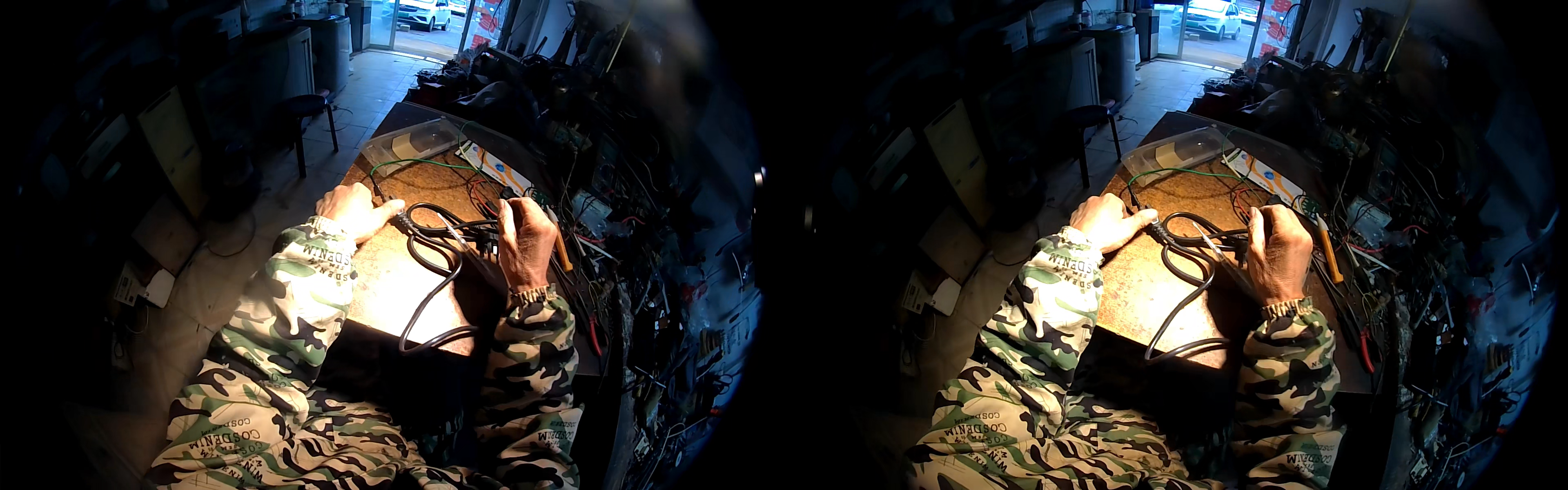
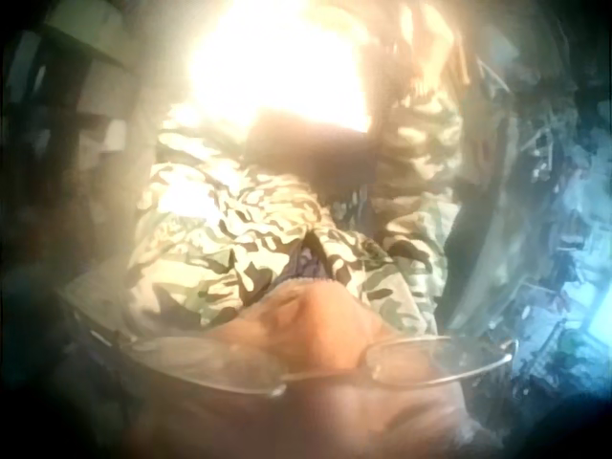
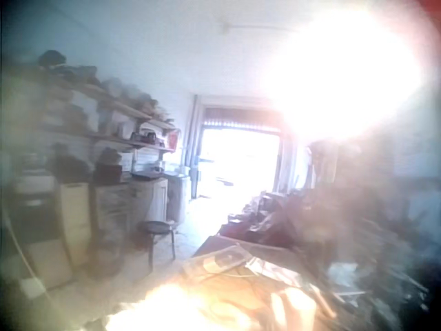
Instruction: The person strips the outer insulation of a black electrical cord using a utility knife, then uses pliers to remove the plug head. They continue to strip and trim the cord ends with pliers and scissors, preparing the wires for further work.
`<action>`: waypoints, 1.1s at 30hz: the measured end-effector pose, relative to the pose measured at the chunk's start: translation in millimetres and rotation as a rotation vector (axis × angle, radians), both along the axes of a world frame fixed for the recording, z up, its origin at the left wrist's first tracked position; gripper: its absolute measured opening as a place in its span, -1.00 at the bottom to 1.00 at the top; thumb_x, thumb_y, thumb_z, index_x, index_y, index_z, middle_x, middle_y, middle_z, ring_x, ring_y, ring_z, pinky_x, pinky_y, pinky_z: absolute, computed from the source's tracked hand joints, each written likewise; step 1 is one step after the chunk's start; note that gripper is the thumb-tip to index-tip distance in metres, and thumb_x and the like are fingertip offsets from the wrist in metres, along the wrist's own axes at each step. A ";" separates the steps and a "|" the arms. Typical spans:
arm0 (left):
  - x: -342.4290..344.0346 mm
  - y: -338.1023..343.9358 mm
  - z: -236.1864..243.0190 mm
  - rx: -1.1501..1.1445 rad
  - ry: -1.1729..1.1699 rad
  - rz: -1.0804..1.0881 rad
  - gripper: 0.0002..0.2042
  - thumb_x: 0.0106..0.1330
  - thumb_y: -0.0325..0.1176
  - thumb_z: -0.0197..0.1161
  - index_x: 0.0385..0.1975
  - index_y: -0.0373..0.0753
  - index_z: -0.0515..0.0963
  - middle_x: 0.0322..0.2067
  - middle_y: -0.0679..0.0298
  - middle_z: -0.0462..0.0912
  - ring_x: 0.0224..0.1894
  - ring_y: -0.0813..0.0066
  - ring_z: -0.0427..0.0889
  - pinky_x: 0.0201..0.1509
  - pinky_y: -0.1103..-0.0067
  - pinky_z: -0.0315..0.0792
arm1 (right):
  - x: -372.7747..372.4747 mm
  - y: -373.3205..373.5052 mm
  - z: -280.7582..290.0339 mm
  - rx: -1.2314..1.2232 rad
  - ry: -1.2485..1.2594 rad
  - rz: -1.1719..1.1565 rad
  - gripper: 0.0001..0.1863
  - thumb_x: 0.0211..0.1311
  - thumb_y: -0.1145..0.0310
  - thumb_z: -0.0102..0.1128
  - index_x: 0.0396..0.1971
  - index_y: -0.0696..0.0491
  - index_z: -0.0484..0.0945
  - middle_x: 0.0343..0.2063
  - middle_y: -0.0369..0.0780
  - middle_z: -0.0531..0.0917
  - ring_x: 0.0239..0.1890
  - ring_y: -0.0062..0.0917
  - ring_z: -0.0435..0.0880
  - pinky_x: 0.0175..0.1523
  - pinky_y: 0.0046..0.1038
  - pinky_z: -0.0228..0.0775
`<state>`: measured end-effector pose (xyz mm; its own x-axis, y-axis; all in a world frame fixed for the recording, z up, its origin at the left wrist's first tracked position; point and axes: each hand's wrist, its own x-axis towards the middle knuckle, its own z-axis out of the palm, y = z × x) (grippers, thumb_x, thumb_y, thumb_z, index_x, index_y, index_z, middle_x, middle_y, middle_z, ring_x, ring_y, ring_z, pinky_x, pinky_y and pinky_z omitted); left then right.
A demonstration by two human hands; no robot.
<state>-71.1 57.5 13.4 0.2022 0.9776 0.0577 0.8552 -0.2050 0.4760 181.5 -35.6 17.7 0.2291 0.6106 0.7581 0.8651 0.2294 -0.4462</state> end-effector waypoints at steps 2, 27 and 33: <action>2.5 -0.3 2.2 -0.012 0.046 0.026 -0.31 0.10 0.34 0.33 -0.49 -0.38 0.68 -0.41 -0.12 0.71 -0.24 -0.04 0.74 -0.16 0.22 0.56 | -8.8 10.4 -20.2 0.059 -0.009 -0.008 -0.86 0.27 0.43 0.28 -0.39 0.20 0.59 -0.50 -0.04 0.64 -0.48 -0.20 0.66 -0.36 -0.30 0.48; 93.7 -21.8 -12.3 0.453 -0.427 -0.625 -0.77 0.34 -0.47 0.24 -0.05 -0.36 0.52 -0.21 -0.03 0.66 -0.18 0.03 0.70 -0.13 0.36 0.58 | 14.2 4.5 -22.2 -0.247 0.893 0.594 -0.75 0.30 0.25 0.38 -0.34 0.15 0.65 -0.56 -0.38 0.61 -0.61 -0.82 0.47 -0.55 -0.75 0.24; 95.1 -23.0 -17.0 0.575 -0.344 -0.651 -0.75 0.28 -0.41 0.24 -0.07 -0.30 0.49 -0.25 0.03 0.63 -0.19 0.01 0.67 -0.14 0.27 0.55 | 5.8 4.5 -24.7 -0.163 0.939 0.600 -0.80 0.32 0.31 0.35 -0.35 0.15 0.64 -0.59 -0.39 0.61 -0.63 -0.82 0.47 -0.57 -0.73 0.22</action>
<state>24.1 34.4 -3.6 0.5824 0.4803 0.6559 0.3196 -0.8771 0.3585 187.3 -31.2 -7.0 0.3032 0.8899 0.3407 -0.0601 0.3747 -0.9252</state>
